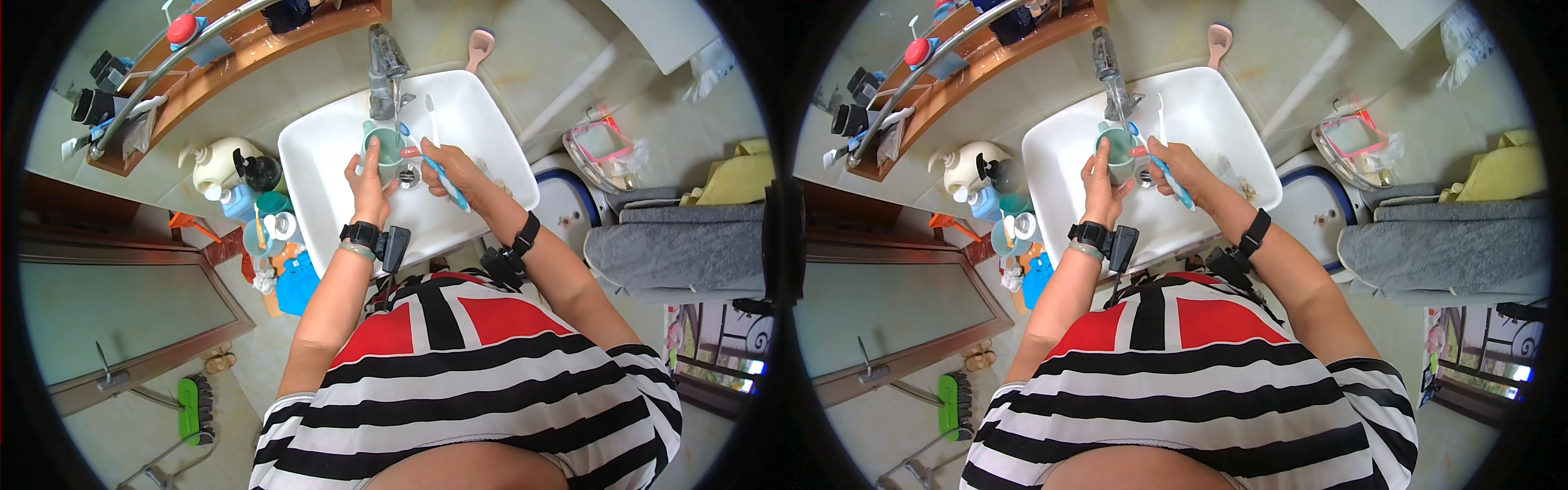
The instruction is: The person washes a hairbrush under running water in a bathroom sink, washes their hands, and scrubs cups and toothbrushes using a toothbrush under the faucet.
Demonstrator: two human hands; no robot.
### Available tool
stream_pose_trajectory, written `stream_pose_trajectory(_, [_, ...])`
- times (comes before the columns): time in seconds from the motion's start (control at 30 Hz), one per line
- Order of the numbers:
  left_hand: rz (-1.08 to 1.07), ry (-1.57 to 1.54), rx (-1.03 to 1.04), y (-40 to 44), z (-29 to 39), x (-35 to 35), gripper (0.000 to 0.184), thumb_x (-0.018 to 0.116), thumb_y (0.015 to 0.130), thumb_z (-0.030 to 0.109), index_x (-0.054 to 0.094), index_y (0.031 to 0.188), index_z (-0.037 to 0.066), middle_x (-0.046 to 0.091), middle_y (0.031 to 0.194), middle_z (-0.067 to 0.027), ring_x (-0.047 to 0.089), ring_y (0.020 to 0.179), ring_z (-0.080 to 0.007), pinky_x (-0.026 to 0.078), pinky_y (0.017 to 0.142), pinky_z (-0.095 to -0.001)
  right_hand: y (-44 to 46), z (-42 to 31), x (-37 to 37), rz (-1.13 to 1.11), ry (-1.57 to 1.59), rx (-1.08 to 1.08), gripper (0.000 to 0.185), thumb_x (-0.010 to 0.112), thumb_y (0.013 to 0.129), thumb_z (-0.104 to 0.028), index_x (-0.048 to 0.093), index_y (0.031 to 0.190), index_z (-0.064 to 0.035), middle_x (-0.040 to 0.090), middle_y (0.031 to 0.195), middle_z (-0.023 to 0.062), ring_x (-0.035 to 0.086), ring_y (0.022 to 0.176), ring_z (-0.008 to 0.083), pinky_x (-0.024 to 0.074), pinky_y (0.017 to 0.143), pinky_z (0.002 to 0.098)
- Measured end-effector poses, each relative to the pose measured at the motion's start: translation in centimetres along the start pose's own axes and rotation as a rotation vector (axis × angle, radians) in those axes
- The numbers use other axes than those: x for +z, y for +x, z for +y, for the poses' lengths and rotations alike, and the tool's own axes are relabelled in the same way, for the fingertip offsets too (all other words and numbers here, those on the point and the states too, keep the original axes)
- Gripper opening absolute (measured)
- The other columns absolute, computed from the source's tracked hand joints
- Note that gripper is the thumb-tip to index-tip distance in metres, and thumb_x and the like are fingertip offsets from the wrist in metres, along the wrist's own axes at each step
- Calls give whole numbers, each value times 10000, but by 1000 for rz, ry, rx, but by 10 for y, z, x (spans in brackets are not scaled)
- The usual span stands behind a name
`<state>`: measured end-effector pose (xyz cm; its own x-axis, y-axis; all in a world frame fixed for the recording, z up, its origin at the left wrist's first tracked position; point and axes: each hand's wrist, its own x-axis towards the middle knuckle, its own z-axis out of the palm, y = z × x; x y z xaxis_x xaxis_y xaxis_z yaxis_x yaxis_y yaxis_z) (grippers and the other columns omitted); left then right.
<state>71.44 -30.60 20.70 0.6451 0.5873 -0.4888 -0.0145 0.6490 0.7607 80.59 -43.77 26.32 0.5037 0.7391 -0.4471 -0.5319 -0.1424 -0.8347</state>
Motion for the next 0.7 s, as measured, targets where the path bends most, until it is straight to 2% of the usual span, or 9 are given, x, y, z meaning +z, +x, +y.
stream_pose_trajectory(0.1, [69,41,34,-5,2,-1,976,707,713,587,182,1370,93,362,1285,-163,413,1134,-258,431,794,-387,2,3,1,-88,29,29,492,441,959,-446,558,1108,8,398,564,-27,312,435,72,237,387,226])
stream_pose_trajectory(0.17, [77,45,26,-7,4,-3,975,701,719,591,186,1376,86,354,1298,-163,404,1148,-262,430,803,-389,2,5,4,-151,155,36,392,476,954,-396,528,823,-30,423,563,2,327,420,86,265,368,251])
stream_pose_trajectory(0.4, [60,48,31,-6,5,-5,986,692,721,602,176,1380,81,351,1309,-158,394,1168,-267,431,804,-386,0,3,5,-126,57,10,398,544,920,-390,599,919,4,472,585,0,413,460,93,313,401,224])
stream_pose_trajectory(0.47, [72,21,22,-7,7,-3,994,720,718,564,163,1384,79,356,1310,-154,398,1157,-256,426,807,-386,0,5,7,144,-143,-228,356,629,872,-346,646,970,-3,513,613,-17,472,534,78,366,466,211])
stream_pose_trajectory(0.5, [72,20,20,-9,7,-2,994,720,718,564,163,1384,79,356,1310,-154,398,1157,-256,426,807,-386,1,8,4,145,-144,-226,356,629,872,-346,646,970,-3,513,613,-17,472,534,78,366,466,211])
stream_pose_trajectory(0.57, [44,80,69,-14,8,2,988,767,696,499,197,1376,63,342,1290,-180,376,1168,-287,419,854,-404,6,14,-8,400,-367,-509,331,683,832,-308,676,1011,-30,536,635,-38,483,580,53,390,514,214])
stream_pose_trajectory(0.6, [44,80,68,-15,4,4,988,767,696,499,197,1376,63,342,1290,-180,376,1168,-287,419,854,-404,8,15,-15,431,-375,-536,316,688,828,-281,677,1013,-26,548,641,-34,487,579,51,404,526,231])
stream_pose_trajectory(0.67, [353,831,571,-19,1,12,989,848,615,341,261,1367,79,318,1255,-216,347,1172,-353,394,923,-432,1,10,-27,472,-475,-498,316,690,825,-272,675,1018,-22,547,639,-31,484,573,50,405,528,230])
stream_pose_trajectory(0.7, [350,831,571,-22,4,13,989,848,615,341,261,1367,79,318,1255,-216,347,1172,-353,394,923,-432,-3,6,-29,512,-574,-459,317,692,821,-262,673,1023,-18,546,636,-28,480,567,49,406,531,228])
